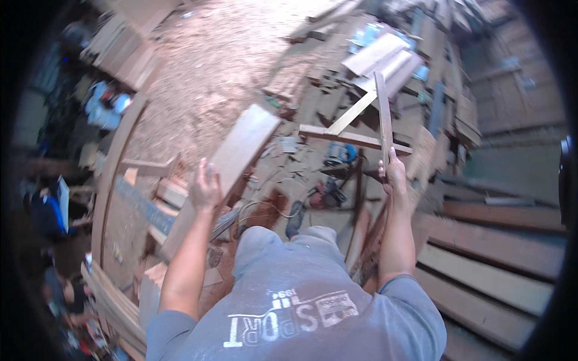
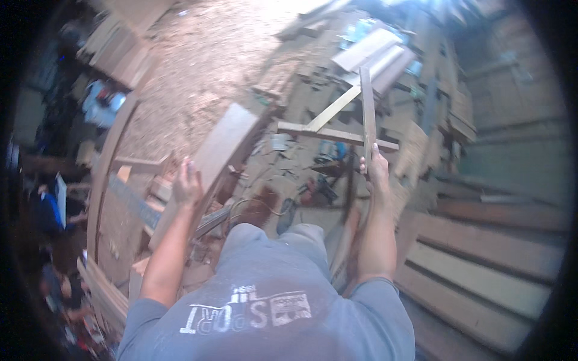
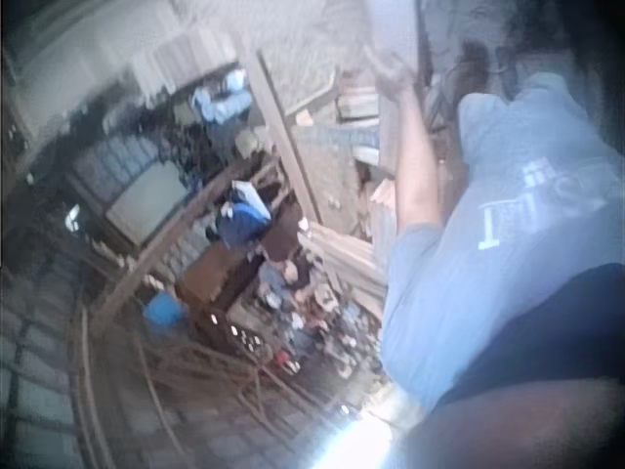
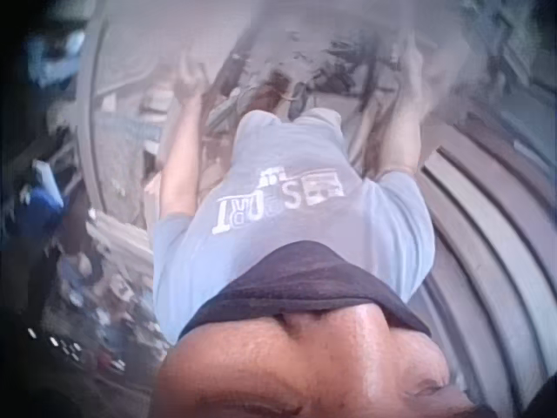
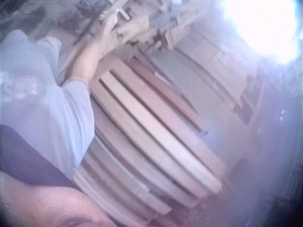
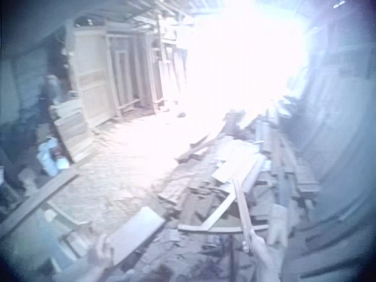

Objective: The person measures a wooden plank with a tape measure, marks it with a pencil and square, and cuts it using a circular saw. The person repeats this process for additional planks, stacking the cut pieces on the workbench.

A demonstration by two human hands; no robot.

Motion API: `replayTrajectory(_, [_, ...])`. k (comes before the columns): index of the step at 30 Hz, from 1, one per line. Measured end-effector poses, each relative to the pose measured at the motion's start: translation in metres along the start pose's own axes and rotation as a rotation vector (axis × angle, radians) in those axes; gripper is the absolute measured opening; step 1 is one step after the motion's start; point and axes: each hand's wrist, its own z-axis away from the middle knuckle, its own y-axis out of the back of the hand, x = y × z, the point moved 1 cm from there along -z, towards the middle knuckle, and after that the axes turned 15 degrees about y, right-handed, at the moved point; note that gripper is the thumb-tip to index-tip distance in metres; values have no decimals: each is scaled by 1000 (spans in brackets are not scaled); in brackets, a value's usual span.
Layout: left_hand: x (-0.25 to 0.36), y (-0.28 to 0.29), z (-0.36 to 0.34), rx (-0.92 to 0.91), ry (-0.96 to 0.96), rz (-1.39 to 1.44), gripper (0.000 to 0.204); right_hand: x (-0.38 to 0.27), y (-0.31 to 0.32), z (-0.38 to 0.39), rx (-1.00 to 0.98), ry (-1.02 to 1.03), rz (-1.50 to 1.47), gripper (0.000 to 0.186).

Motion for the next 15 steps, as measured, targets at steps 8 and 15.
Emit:
replayTrajectory(8, [-8, 5, -1, 41, -62, -115, 75, 84, 214, -3, 316, -40, 251, 71])
replayTrajectory(15, [-8, 3, -4, -9, -68, -139, 108, 166, 271, -40, 196, -30, 1066, 73])
